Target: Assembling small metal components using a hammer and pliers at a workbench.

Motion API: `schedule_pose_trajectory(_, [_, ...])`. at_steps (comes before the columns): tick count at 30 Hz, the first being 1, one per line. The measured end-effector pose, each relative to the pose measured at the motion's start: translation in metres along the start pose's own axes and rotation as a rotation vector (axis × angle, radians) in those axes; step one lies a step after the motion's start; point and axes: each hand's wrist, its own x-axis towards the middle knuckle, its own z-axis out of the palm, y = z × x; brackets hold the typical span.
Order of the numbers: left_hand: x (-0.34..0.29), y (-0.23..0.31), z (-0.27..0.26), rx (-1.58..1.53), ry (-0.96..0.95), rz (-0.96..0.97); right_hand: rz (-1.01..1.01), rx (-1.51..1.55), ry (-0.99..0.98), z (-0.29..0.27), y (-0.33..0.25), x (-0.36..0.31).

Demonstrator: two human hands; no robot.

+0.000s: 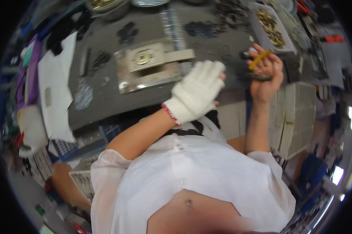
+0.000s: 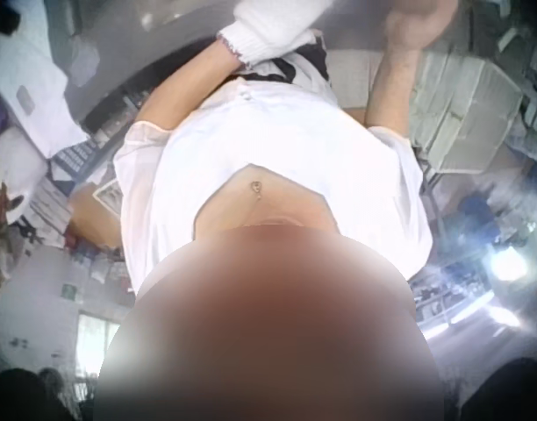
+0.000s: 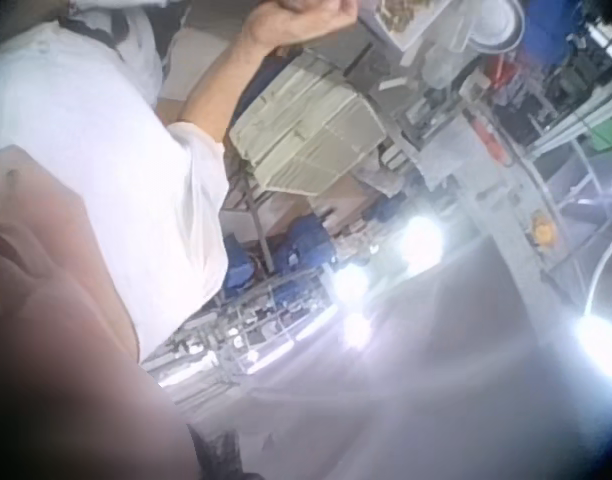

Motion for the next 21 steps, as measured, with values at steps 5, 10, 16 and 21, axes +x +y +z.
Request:
schedule_pose_trajectory(5, [-0.066,-0.006,-0.033,0.051,0.22,0.137,0.133,0.209,-0.249,0.019,-0.017,-0.008])
schedule_pose_trajectory(10, [-0.164,-0.026,-0.099,0.259,0.335,-0.303,0.328,0.545,-0.57,0.107,-0.001,-0.021])
schedule_pose_trajectory(16, [-0.218,-0.025,-0.116,0.471,0.418,-0.544,0.388,0.628,-0.703,0.233,0.054,-0.056])
schedule_pose_trajectory(21, [-0.22,-0.024,-0.113,0.452,0.431,-0.603,0.519,0.528,-0.739,0.269,0.093,-0.071])
